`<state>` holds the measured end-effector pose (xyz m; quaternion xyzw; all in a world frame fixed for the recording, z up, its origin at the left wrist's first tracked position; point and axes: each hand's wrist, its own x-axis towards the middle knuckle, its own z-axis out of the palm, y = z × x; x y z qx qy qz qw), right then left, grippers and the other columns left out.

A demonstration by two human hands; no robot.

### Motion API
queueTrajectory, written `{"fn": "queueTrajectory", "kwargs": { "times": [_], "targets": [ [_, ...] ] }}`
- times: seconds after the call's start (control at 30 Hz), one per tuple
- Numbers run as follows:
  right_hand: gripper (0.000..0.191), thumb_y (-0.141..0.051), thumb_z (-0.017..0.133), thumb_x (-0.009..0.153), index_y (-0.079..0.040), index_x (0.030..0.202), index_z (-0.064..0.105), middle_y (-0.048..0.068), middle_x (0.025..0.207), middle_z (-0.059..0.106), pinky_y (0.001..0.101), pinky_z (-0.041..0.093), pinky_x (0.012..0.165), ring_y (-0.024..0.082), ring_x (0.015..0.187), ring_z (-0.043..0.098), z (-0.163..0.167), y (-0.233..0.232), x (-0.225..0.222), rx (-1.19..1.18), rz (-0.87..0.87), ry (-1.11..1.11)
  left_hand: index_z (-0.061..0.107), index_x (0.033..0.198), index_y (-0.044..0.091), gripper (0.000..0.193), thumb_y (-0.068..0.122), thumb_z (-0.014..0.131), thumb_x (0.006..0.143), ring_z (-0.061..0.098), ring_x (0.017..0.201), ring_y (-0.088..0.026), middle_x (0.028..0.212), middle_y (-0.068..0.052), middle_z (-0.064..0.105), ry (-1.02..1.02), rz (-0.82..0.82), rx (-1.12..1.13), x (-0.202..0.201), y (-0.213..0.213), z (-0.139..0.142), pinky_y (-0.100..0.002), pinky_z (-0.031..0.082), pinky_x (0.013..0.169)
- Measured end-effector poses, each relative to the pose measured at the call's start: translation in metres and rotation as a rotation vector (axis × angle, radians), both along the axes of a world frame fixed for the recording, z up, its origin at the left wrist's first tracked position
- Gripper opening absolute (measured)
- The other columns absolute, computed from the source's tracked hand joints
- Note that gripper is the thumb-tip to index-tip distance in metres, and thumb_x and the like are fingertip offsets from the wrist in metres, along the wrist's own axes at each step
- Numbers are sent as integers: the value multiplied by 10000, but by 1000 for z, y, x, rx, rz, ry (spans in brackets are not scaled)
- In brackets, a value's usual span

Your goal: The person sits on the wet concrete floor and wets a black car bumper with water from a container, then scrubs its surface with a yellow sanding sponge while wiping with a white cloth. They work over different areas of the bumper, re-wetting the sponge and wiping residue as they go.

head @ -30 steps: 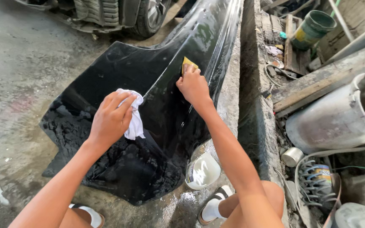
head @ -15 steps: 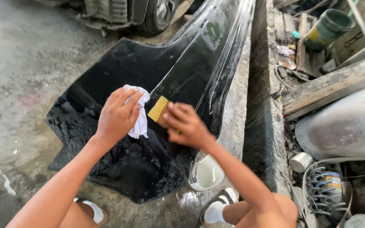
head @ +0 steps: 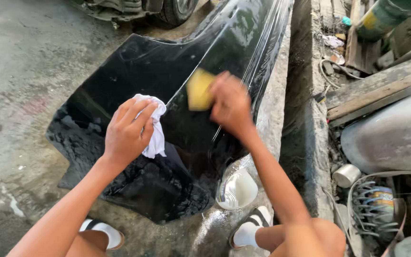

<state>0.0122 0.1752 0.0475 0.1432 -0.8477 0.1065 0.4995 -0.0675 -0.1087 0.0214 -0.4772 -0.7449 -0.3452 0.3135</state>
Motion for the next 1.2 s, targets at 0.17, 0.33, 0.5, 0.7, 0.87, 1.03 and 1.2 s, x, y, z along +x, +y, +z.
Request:
{"fn": "queueTrajectory", "kwargs": {
  "times": [0.17,0.33,0.5,0.7,0.87,1.03,1.2],
  "targets": [
    [179,104,562,863,-33,946,643,172,939,655,463,533,810,390,916,661,16,-25,-6,-380,-97,-7,696,1221,37,304,63,675,919,614,1208,-370,1222,-130,667,-9,4,18,0,0,3,-467,498,1061],
    [170,48,551,814,22,961,633,233,1068,655,527,520,946,431,1012,649,19,-58,20,93,176,19,691,1213,29,313,70,661,904,613,1215,-369,1221,-131,666,17,11,25,0,4,9,-461,496,1051],
    [137,67,559,854,54,957,649,231,955,663,469,546,868,404,925,665,45,-30,-12,-404,-148,-87,681,1238,15,305,77,657,941,604,1225,-367,1245,-142,665,-12,-8,8,5,-6,5,-453,484,1063],
    [268,-69,615,743,3,987,701,269,1132,687,518,519,963,462,1071,654,-8,-72,36,177,348,-78,686,1208,34,305,75,627,912,612,1203,-347,1221,-138,681,-128,65,-55,-44,-28,23,-409,480,1025],
    [195,30,575,845,-106,904,703,126,970,708,434,570,876,344,914,709,20,37,-40,-276,-76,-61,701,1147,66,291,15,593,882,627,1138,-342,1142,-145,677,-232,81,-18,-3,-5,32,-409,491,1007],
    [246,45,574,747,-37,968,644,167,975,673,491,529,931,393,991,652,-13,16,-50,-272,-57,156,692,1057,56,282,87,622,785,657,1043,-323,1046,-120,678,118,-227,-100,29,29,41,-414,523,911],
    [286,56,545,762,-65,998,652,160,1093,681,506,510,1054,392,1148,650,-17,35,-14,16,273,-17,679,1140,18,279,63,642,867,664,1082,-321,1131,-127,685,26,68,30,12,16,27,-377,529,914]
  ]
}}
